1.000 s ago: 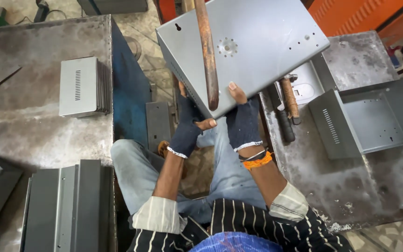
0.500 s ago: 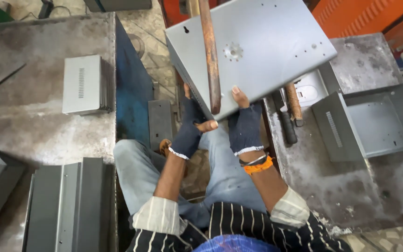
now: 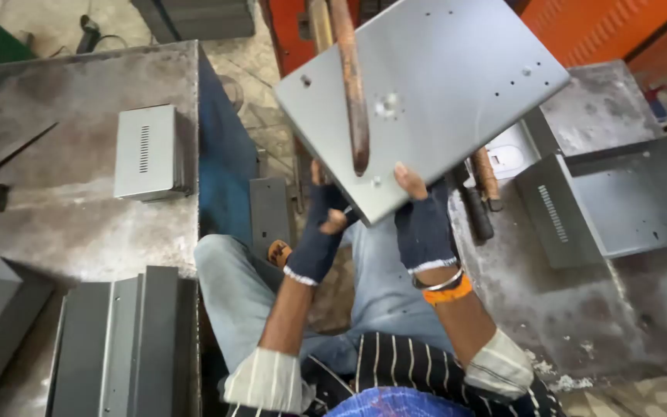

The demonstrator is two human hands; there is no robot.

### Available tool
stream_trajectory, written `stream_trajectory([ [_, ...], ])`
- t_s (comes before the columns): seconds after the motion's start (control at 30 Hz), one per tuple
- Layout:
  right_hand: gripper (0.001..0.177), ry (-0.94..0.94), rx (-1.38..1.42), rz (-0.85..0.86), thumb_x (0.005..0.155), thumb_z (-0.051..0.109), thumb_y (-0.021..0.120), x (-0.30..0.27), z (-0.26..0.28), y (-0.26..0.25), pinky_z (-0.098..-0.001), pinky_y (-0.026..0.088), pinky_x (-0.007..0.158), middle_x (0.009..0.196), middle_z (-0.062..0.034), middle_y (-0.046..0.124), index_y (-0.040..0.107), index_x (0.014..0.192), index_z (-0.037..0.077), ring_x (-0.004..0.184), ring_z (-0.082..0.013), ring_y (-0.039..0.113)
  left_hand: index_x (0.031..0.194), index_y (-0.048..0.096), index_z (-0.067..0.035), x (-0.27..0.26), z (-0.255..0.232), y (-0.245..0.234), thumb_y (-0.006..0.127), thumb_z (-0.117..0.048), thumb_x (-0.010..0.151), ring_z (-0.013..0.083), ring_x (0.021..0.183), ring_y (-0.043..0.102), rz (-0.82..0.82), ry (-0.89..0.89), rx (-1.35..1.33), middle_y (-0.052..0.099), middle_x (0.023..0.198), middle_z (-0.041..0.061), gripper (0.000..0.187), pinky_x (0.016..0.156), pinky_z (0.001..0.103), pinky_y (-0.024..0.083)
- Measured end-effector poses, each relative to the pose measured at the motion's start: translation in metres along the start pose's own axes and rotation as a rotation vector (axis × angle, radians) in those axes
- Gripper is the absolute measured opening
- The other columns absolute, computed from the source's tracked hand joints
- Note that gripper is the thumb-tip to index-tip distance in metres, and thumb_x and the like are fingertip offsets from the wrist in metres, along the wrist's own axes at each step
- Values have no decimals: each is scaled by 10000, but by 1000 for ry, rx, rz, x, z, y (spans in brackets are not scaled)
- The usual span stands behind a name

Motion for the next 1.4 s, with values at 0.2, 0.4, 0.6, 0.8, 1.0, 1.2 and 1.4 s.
stream_trajectory([
  [0.2,519,130,-32,66,847,223,779,1,-4,-77,-310,576,905,1143,-74,678,600,1288,15,1009,-170,685,1529,404,92,-29,-50,-45,573,-323,1104,205,1303,493,-468,-195,315,519,1405,129,617,1114,381,387],
  [0.4,628,174,-62,14,789,239,714,26,17,-68,-340,584,828,1122,-106,693,586,1356,-1,957,-217,694,1586,403,27,14,-143,39,470,-387,1129,236,1559,358,-135,-31,601,432,1650,137,621,1289,370,242],
  [0.6,683,-17,-34,203,776,202,688,64,49,-64,-381,605,838,1116,-111,661,546,1431,69,970,-237,693,1472,548,-20,30,-137,57,439,-442,1117,252,1567,363,-152,7,649,378,1690,126,563,1268,386,289],
  [0.8,522,134,-56,106,814,244,700,88,37,-89,-364,607,815,1042,-174,731,642,1216,-84,885,-280,732,1287,660,-2,36,-118,58,501,-420,1106,254,1471,483,-292,34,555,482,1629,162,482,1223,390,359],
  [1.0,508,137,-91,105,809,247,705,100,30,-102,-352,610,793,1022,-164,734,647,1201,-70,859,-266,730,1234,684,22,31,-114,53,566,-383,1085,241,1386,548,-345,114,493,507,1588,186,447,1169,398,423],
  [1.2,504,82,-118,131,818,232,698,99,34,-103,-348,615,823,1053,-165,736,648,1217,-72,888,-261,737,1239,676,31,25,-117,57,559,-367,1110,242,1433,540,-362,175,538,543,1566,181,435,1210,379,399],
  [1.4,480,128,-120,147,845,234,693,111,26,-111,-347,603,831,1071,-152,729,647,1225,-56,919,-247,727,1228,727,19,20,-99,38,599,-329,1065,174,1028,656,-488,46,547,734,1253,154,405,928,330,522],
])
Point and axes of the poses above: each hand's wrist, its own x-axis towards the middle knuckle, its own y-axis out of the palm, z = x × y, the point moved 8 cm from there along x, towards the middle knuckle
